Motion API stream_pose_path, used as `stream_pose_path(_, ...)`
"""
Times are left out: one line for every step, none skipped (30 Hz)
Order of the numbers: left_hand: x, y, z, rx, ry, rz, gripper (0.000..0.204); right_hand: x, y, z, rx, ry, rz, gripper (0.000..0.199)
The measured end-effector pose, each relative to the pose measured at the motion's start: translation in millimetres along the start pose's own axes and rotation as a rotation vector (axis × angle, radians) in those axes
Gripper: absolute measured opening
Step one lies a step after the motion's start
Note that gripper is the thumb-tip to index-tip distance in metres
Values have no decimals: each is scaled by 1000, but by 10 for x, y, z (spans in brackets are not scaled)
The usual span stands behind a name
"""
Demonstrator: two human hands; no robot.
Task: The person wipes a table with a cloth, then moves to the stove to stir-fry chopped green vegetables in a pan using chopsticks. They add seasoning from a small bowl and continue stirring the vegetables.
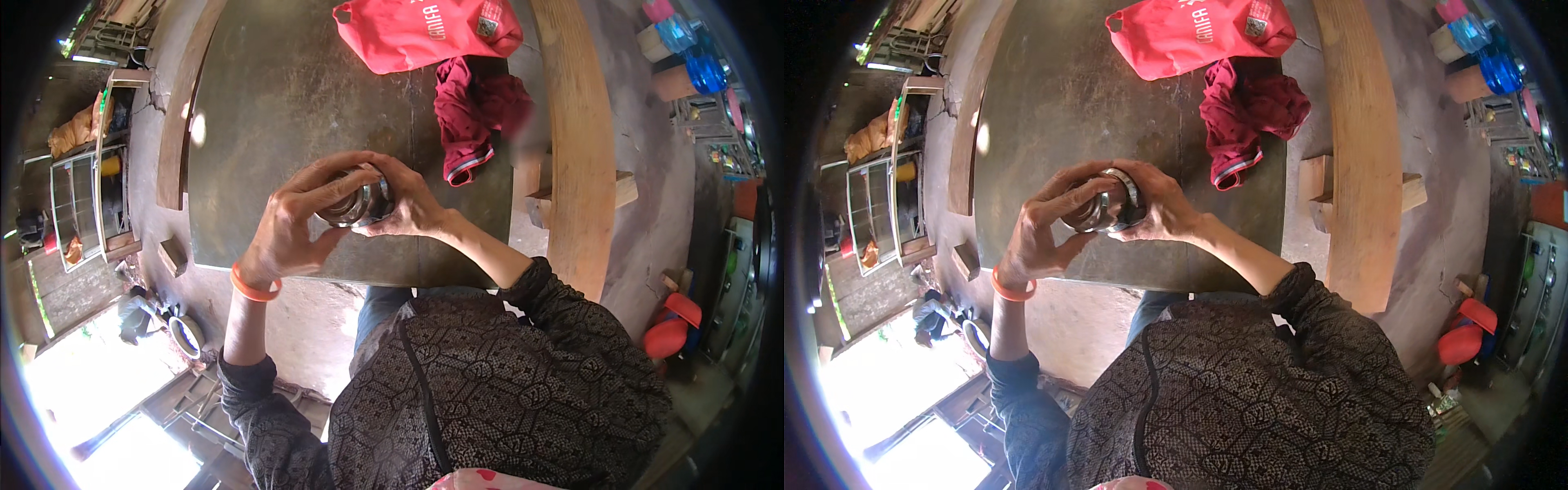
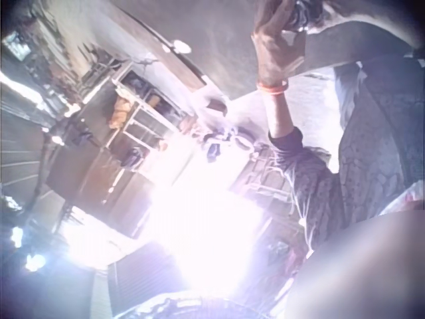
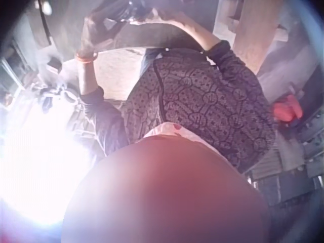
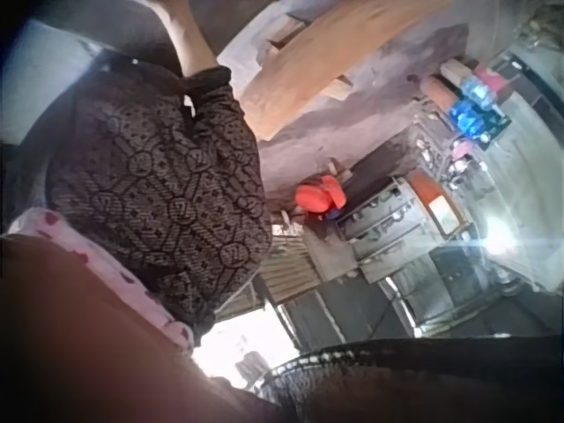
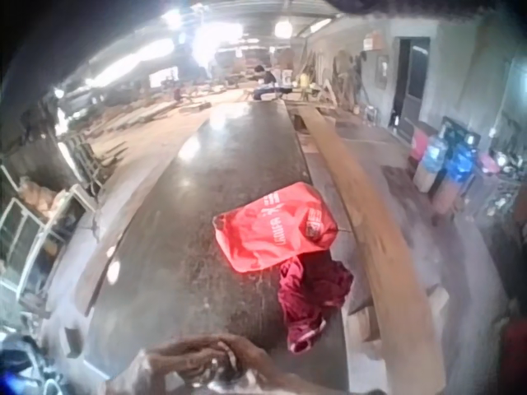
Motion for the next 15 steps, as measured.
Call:
stream_pose_path(0,-2,-17,-14,10,10,64,-1,16,12,5,3,19,93)
stream_pose_path(1,-37,3,74,-24,-18,63,27,20,42,6,2,44,93)
stream_pose_path(-31,-96,-9,166,-77,-41,64,45,33,66,6,1,68,93)
stream_pose_path(-52,-124,-2,232,-121,-46,65,54,43,80,3,6,79,92)
stream_pose_path(-76,-148,6,297,-165,-48,66,62,50,93,0,10,89,92)
stream_pose_path(-83,-135,-11,334,-202,-27,67,54,53,101,-3,20,97,92)
stream_pose_path(-81,-110,-9,371,-239,-6,69,56,44,111,-7,19,97,91)
stream_pose_path(-75,-128,-18,319,-234,-64,69,67,31,113,-12,17,96,91)
stream_pose_path(-63,-51,-6,221,-197,-3,68,77,26,118,-9,22,97,91)
stream_pose_path(-53,-28,-4,120,-161,-2,67,86,29,133,-8,25,104,90)
stream_pose_path(-57,0,-8,15,-147,29,66,88,35,143,-2,29,110,89)
stream_pose_path(-57,0,-4,-16,-117,31,64,88,38,140,3,41,109,88)
stream_pose_path(-62,-56,1,64,-104,-13,63,90,55,147,10,44,120,88)
stream_pose_path(-74,-100,25,151,-116,-32,61,89,65,149,16,56,123,87)
stream_pose_path(-82,-150,23,237,-118,-55,61,87,75,155,29,60,122,87)
Point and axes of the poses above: each hand's wrist, its own x-axis towards the middle knuckle, its own z-axis out of the back of the hand, y = z × x, the point moved 8 cm from there along x, towards the middle knuckle, and after that the axes turned 4 degrees about -x, right-handed, at the moved point
